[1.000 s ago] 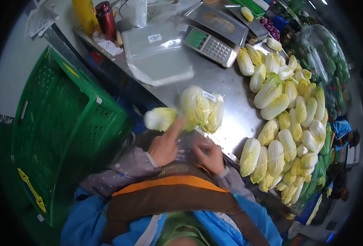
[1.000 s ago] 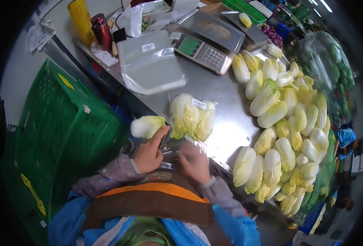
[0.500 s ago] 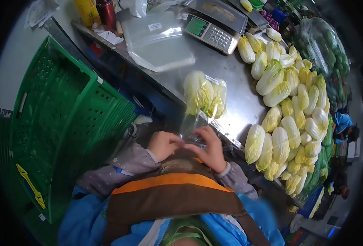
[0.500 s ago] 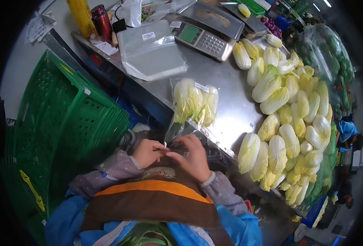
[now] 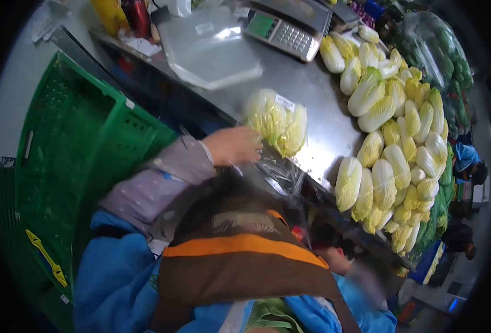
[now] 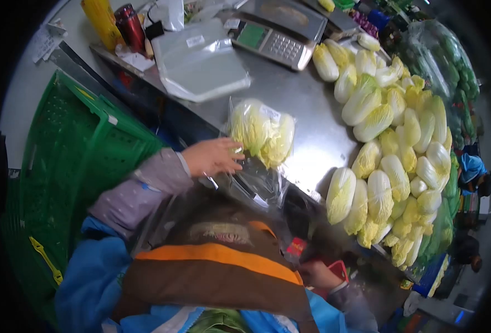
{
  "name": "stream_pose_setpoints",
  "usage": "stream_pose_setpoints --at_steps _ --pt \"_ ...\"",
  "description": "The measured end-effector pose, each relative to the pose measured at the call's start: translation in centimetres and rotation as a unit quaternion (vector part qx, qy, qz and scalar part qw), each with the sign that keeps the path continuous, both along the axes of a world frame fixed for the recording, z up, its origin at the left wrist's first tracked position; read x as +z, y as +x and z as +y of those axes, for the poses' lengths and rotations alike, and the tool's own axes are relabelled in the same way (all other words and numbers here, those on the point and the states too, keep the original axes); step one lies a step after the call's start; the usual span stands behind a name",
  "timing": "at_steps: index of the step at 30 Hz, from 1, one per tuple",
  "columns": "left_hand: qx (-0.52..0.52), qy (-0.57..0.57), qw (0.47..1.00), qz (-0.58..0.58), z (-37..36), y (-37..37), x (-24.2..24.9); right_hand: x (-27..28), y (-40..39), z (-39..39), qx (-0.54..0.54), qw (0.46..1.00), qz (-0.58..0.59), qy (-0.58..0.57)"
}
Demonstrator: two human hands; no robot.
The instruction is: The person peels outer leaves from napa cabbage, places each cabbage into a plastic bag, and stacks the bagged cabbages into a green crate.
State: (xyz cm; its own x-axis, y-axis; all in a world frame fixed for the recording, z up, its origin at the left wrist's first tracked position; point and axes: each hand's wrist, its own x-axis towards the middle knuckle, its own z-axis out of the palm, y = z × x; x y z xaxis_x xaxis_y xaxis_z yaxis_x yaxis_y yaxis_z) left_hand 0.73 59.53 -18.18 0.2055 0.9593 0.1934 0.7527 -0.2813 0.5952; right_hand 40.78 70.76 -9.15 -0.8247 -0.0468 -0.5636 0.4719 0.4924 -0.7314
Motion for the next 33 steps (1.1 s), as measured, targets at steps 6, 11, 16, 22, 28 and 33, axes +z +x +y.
stream_pose_setpoints --at_steps 6,11,16,22,28,33 --pt "-0.008 0.005 0.997 -0.072 -1.1 -0.7 1.0 -6.0 -2.0 0.3 -0.161 0.937 0.205 0.232" --pt "0.075 0.030 0.986 -0.146 -0.3 0.1 1.7 -8.4 -15.9 4.4 -0.171 0.881 0.388 0.210" --pt "0.477 -0.209 0.772 -0.363 4.7 0.5 -1.9 -9.9 -20.6 8.7 -0.535 0.825 0.000 -0.179" --pt "0.355 0.074 0.926 0.106 7.0 -1.0 -0.2 -9.2 -22.4 11.7 -0.190 0.866 0.341 0.312" --pt "0.263 0.021 0.963 -0.052 8.6 -1.7 -2.3 -15.9 -22.0 13.3 -0.343 0.899 0.245 -0.118" --pt "0.365 -0.110 0.889 -0.254 10.2 -2.8 1.8 -12.4 -23.6 20.8 -0.156 0.932 0.274 0.181"
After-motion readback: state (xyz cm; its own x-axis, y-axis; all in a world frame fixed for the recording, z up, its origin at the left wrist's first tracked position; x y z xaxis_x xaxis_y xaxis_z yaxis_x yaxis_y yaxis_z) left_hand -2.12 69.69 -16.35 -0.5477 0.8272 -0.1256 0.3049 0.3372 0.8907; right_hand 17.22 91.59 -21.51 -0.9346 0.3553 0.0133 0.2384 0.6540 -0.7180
